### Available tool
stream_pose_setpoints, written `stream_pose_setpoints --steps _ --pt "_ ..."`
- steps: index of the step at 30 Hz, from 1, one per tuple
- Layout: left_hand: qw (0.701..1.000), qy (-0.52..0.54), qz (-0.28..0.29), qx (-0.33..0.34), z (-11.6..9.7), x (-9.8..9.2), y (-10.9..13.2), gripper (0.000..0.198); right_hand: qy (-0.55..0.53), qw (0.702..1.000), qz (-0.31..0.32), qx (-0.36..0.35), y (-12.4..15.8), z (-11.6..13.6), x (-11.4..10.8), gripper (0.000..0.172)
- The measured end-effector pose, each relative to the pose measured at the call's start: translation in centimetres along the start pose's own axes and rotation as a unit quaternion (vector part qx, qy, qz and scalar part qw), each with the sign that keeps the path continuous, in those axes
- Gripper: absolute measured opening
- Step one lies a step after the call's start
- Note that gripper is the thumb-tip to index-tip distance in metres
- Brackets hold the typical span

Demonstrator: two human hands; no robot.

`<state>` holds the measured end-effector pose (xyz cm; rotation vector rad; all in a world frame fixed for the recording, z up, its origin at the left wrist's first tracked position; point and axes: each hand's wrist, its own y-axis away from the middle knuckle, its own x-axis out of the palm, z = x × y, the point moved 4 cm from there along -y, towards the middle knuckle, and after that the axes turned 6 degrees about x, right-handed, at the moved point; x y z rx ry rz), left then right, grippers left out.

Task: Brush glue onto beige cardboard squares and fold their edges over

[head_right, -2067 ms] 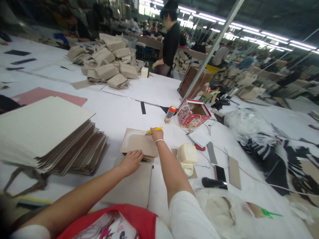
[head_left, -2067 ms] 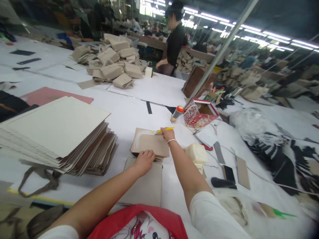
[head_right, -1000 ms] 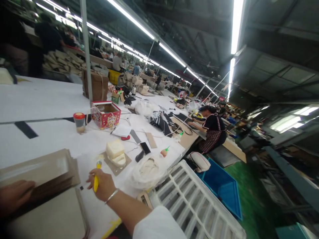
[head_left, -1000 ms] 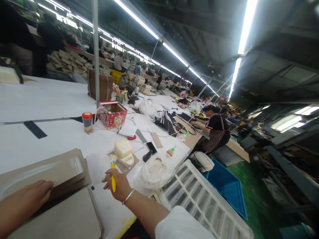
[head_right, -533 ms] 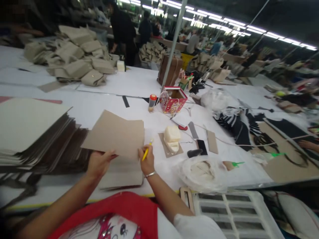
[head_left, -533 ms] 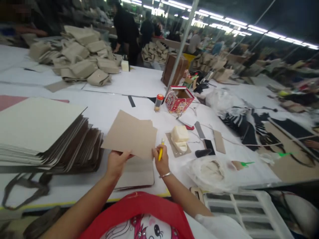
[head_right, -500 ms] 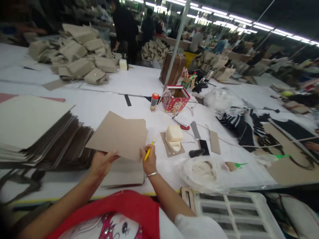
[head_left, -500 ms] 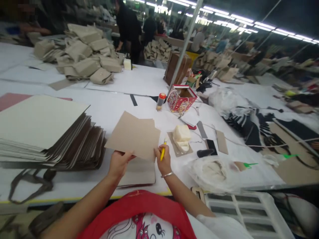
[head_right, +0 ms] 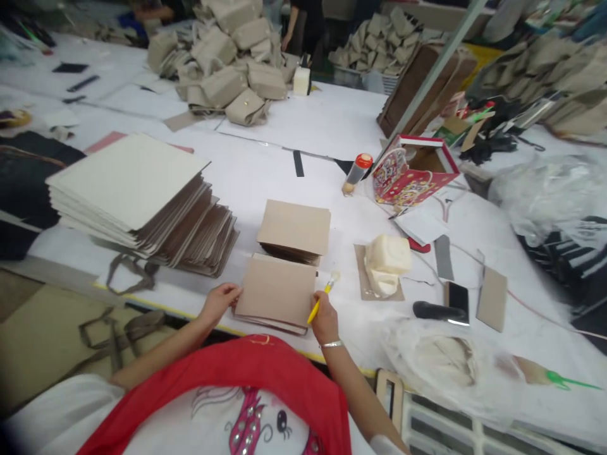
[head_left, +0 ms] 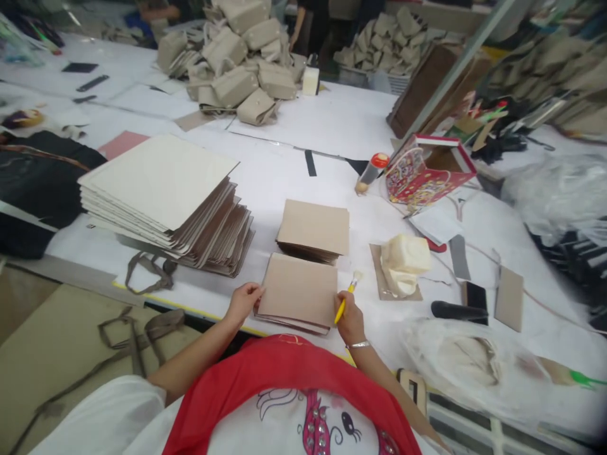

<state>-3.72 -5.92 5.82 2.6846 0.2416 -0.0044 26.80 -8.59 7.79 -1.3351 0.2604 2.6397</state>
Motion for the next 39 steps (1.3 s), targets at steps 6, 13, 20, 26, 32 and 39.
stream_pose_setpoints --steps 6,13,20,26,32,39 --pt "0.999 -0.047 -0.021 -0.005 0.0 0.0 -2.0 0.029 0.053 0.997 0.040 0.037 -1.5 0.1 2.3 0.031" --pt "0.983 -0.178 -0.011 0.041 0.0 0.3 -4.3 0.024 0.059 0.997 0.019 0.042 -1.9 -0.2 3.0 0.030" --pt "0.974 -0.221 -0.014 0.040 0.5 0.3 -5.2 0.020 0.100 0.994 0.023 0.023 -2.0 0.1 3.2 0.027" --pt "0.968 -0.247 -0.006 0.040 0.6 0.1 -5.6 0.023 0.139 0.990 0.023 0.020 -2.2 0.1 3.4 0.022" --pt "0.963 -0.268 0.010 0.039 0.7 0.0 -5.8 0.026 0.161 0.984 0.050 0.052 -2.0 0.6 3.0 0.021" --pt "0.965 -0.261 0.003 0.024 0.7 0.5 -5.7 0.028 0.188 0.977 0.069 0.075 -2.0 0.9 2.7 0.023"
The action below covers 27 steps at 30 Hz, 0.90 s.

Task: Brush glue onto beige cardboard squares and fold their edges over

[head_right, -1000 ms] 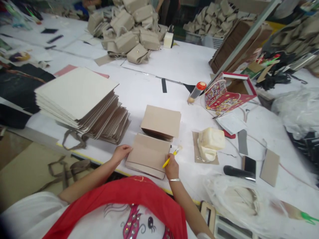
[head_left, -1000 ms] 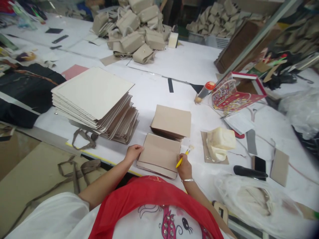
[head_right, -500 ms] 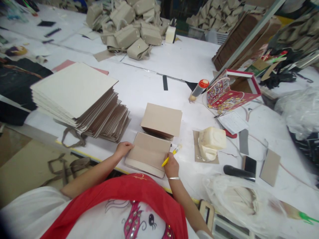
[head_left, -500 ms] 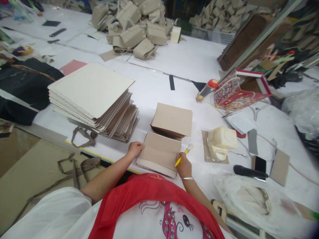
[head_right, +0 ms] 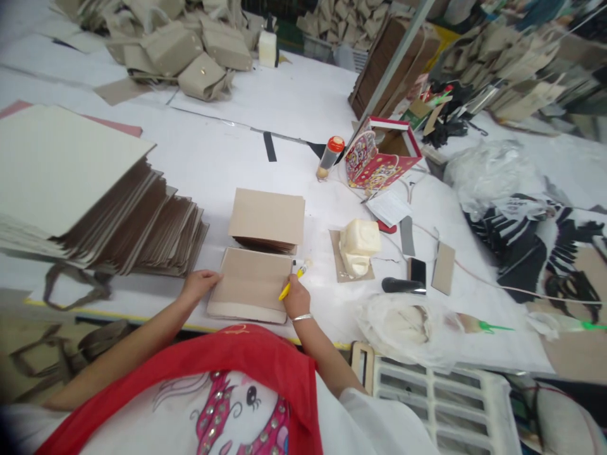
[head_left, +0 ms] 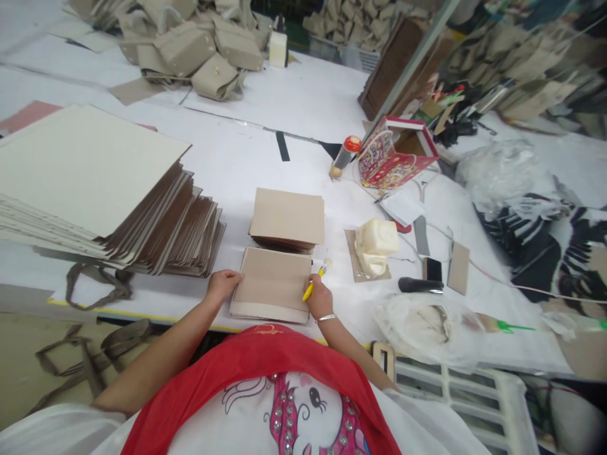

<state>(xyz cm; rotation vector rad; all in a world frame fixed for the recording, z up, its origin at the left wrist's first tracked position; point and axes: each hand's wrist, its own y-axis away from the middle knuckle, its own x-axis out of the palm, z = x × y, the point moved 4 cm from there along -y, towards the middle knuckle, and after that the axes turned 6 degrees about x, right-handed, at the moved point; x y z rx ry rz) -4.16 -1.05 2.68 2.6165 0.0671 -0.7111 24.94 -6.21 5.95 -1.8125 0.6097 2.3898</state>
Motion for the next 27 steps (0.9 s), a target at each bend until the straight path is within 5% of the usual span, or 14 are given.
stream_pose_setpoints --steps 27 --pt "0.998 -0.055 0.007 0.020 0.4 -0.6 -1.3 0.018 0.097 0.994 0.042 -0.033 0.0 1.7 -0.8 0.019"
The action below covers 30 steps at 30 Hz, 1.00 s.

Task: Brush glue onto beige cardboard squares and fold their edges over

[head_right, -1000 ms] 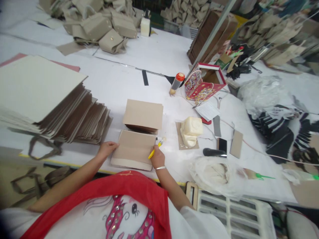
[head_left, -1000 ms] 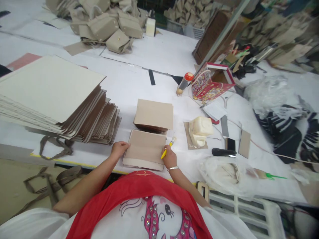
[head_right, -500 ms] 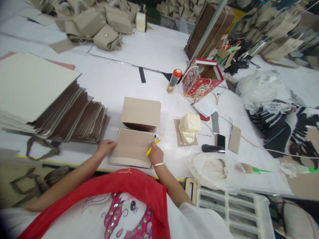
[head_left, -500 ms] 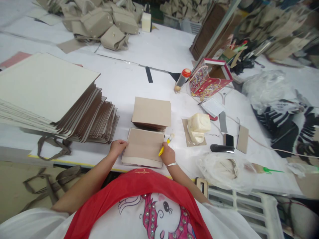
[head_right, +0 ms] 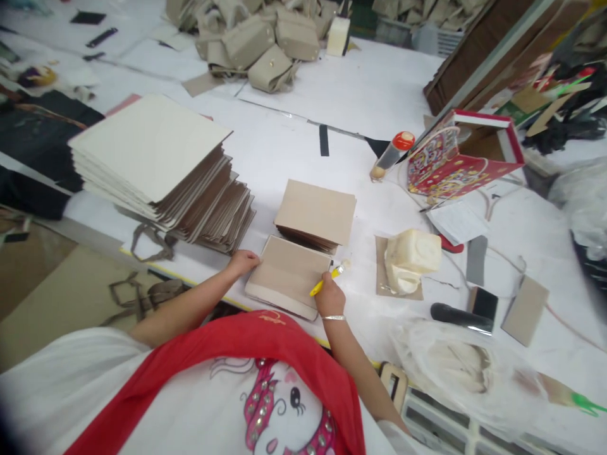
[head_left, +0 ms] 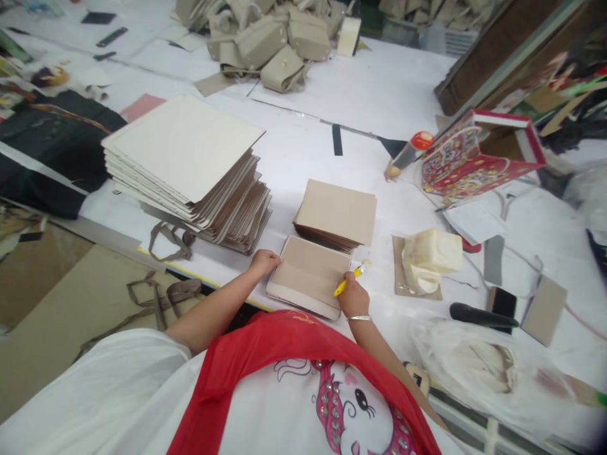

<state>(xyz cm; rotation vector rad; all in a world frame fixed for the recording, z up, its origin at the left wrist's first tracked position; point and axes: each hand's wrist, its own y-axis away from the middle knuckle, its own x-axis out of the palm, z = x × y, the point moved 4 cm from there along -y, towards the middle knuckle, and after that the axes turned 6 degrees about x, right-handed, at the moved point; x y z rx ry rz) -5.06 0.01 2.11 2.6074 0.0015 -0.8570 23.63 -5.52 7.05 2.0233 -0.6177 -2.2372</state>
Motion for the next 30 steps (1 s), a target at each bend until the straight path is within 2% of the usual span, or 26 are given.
stream_pose_setpoints --steps 5,14,30 --pt "0.999 -0.040 0.013 0.010 -0.5 -0.4 0.0 0.019 0.005 1.000 -0.011 -0.005 0.0 0.2 0.0 0.021" --pt "0.992 -0.120 0.032 0.037 -2.2 -1.1 0.4 0.014 0.029 1.000 0.005 -0.010 0.1 0.5 -0.3 0.024" --pt "0.989 -0.111 0.076 0.061 -2.0 -0.9 0.1 0.021 0.054 0.998 -0.008 -0.043 0.3 0.5 0.2 0.026"
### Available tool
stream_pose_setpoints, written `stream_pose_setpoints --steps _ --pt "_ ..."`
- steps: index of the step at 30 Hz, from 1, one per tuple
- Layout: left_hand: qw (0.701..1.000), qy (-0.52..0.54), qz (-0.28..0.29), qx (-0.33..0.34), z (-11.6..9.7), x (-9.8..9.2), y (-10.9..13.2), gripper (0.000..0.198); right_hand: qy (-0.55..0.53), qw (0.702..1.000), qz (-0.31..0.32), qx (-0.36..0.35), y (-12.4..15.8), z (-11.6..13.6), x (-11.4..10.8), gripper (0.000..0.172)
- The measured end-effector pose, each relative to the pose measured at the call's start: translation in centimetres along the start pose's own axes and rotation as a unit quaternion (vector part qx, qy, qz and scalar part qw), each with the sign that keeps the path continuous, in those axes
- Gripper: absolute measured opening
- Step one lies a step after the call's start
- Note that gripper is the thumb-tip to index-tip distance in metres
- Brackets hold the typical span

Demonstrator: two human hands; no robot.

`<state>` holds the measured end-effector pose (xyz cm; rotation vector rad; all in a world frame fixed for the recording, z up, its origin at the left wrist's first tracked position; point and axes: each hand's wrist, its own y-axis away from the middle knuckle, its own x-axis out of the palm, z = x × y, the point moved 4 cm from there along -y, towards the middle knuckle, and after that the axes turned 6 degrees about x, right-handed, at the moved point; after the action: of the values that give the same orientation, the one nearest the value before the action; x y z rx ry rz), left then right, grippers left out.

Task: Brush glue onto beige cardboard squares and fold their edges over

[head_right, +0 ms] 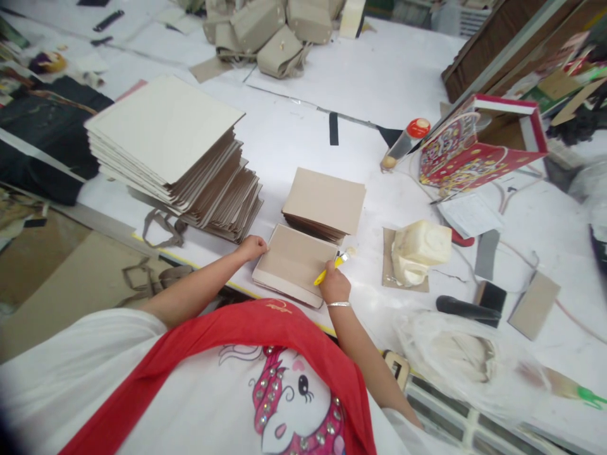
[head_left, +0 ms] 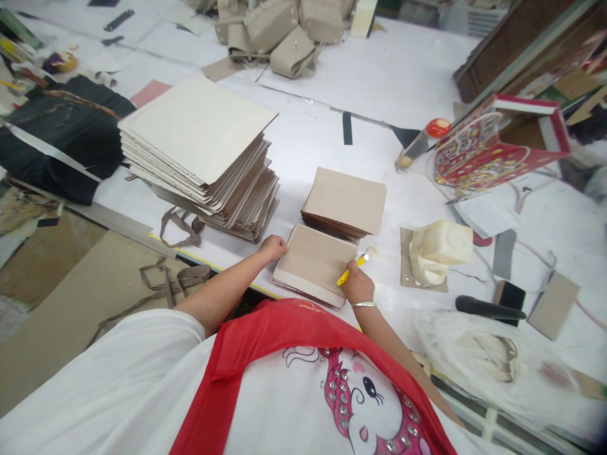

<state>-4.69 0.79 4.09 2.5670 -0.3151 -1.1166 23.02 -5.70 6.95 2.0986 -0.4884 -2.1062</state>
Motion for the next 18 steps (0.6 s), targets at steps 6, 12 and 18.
stream_pose_setpoints --steps 6,12,18 --pt "0.999 -0.038 0.003 0.014 -0.8 -0.4 -0.1 0.016 0.008 1.000 0.011 -0.003 -0.2 0.4 -0.5 0.025" --pt "0.993 -0.116 -0.005 0.014 -1.5 -1.0 0.8 0.018 -0.005 0.993 -0.020 0.113 -0.4 -3.2 -4.2 0.042" --pt "0.924 -0.273 -0.104 0.246 -5.8 0.5 4.0 0.035 -0.199 0.950 -0.167 0.173 1.7 -9.7 -9.9 0.050"
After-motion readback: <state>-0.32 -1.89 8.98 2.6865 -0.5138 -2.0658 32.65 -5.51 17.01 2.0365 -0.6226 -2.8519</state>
